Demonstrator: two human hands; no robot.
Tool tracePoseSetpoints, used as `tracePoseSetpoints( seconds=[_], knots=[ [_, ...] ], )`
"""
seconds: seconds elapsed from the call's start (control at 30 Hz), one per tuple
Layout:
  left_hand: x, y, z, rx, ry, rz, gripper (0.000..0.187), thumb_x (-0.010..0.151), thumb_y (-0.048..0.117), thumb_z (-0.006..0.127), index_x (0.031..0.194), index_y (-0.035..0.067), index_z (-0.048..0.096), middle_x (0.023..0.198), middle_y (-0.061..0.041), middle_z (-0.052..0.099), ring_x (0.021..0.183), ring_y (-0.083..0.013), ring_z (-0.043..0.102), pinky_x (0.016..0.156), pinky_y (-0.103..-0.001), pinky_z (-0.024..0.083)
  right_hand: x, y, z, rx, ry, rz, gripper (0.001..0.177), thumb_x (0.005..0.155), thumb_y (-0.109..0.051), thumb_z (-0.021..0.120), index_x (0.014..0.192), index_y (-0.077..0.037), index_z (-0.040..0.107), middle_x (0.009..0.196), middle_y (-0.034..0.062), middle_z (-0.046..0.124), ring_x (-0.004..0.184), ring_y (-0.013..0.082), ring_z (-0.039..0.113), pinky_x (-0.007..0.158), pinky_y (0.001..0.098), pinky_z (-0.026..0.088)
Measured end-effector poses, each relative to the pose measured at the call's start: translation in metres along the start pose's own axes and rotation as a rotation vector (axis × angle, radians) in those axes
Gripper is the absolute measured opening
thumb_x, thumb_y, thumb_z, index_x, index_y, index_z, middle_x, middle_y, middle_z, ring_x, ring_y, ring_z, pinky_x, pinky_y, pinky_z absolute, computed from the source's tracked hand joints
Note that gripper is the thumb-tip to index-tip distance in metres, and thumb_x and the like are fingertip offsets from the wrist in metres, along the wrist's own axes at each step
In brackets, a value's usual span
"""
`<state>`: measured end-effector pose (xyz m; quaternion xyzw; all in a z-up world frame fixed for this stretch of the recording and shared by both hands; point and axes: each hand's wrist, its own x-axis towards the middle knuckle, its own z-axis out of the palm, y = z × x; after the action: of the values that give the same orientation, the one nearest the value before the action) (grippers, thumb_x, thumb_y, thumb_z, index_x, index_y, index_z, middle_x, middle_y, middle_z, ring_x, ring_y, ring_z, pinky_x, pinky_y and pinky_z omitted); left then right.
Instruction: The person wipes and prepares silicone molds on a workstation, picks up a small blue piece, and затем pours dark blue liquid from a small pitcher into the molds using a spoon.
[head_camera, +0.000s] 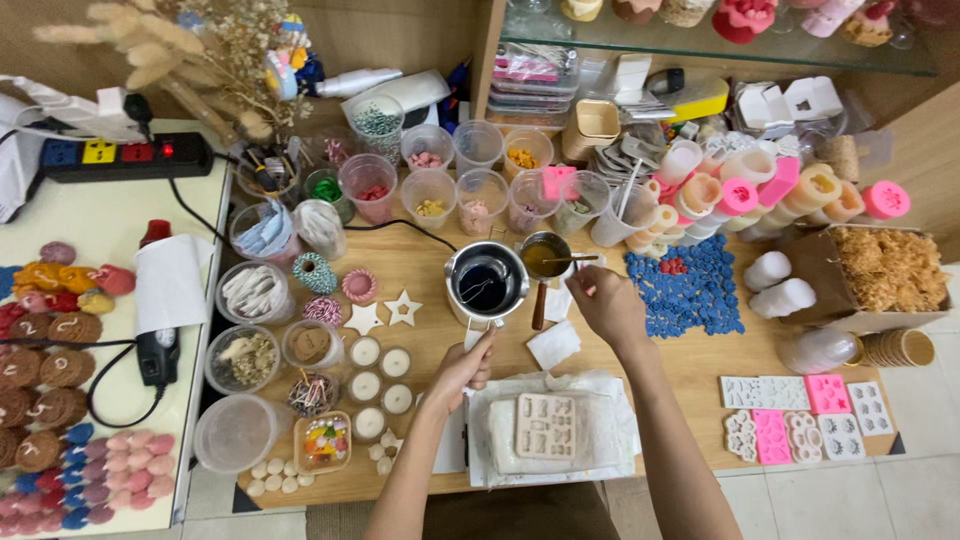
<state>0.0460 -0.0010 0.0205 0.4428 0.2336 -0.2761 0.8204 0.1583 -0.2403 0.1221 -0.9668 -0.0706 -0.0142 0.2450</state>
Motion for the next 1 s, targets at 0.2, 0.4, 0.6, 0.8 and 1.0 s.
tracePoseSetpoints(
  seconds=[0.2, 0.4, 0.6, 0.8, 1.0],
  knots=[
    [0.000, 0.000, -0.002, -0.003, -0.025, -0.006, 0.031, 0.096, 0.031, 0.070, 0.077, 0.012, 0.053, 0.058, 0.010, 0.034, 0.044, -0.0028, 0.025, 0.041, -0.024, 0.018, -0.019, 0.119, 0.052, -0.101, -0.409, 0.023, 0.023, 0.085, -0.028, 0.073, 0.106, -0.019, 0.075, 0.089, 0.0108, 0.080, 0.083, 0.0285, 0.077, 0.080, 0.0413, 0.061],
    [0.001, 0.006, 0.000, 0.011, -0.005, -0.054, 0.031, 0.096, 0.033, 0.069, 0.078, 0.013, 0.053, 0.057, 0.009, 0.035, 0.043, -0.0035, 0.025, 0.041, -0.025, 0.018, -0.034, 0.091, 0.093, -0.189, -0.436, -0.143, 0.050, 0.077, -0.022, 0.083, 0.124, -0.020, 0.066, 0.115, 0.0137, 0.059, 0.110, 0.0355, 0.062, 0.088, 0.0473, 0.053],
    [-0.005, 0.010, 0.001, 0.062, 0.041, -0.061, 0.032, 0.097, 0.034, 0.069, 0.078, 0.013, 0.054, 0.058, 0.011, 0.035, 0.045, -0.0028, 0.026, 0.042, -0.024, 0.019, -0.035, 0.117, 0.095, -0.009, -0.313, -0.196, 0.024, 0.069, -0.016, 0.084, 0.086, -0.009, 0.068, 0.099, 0.0100, 0.066, 0.102, 0.0312, 0.065, 0.089, 0.0422, 0.055],
    [-0.002, 0.012, -0.008, 0.069, 0.009, -0.073, 0.033, 0.097, 0.036, 0.069, 0.079, 0.012, 0.055, 0.058, 0.011, 0.032, 0.045, -0.0027, 0.025, 0.042, -0.024, 0.018, -0.046, 0.128, 0.058, 0.408, -0.463, 0.222, 0.027, 0.079, -0.017, 0.076, 0.105, -0.008, 0.070, 0.092, 0.0086, 0.074, 0.085, 0.0197, 0.071, 0.075, 0.0364, 0.060],
    [-0.006, 0.017, -0.010, 0.101, 0.009, -0.087, 0.033, 0.098, 0.036, 0.068, 0.078, 0.012, 0.054, 0.057, 0.011, 0.032, 0.045, -0.0027, 0.025, 0.042, -0.024, 0.018, -0.046, 0.133, 0.063, 0.201, -0.424, 0.227, 0.049, 0.081, -0.030, 0.086, 0.122, -0.013, 0.066, 0.105, 0.0149, 0.073, 0.095, 0.0251, 0.070, 0.081, 0.0383, 0.055]
  ],
)
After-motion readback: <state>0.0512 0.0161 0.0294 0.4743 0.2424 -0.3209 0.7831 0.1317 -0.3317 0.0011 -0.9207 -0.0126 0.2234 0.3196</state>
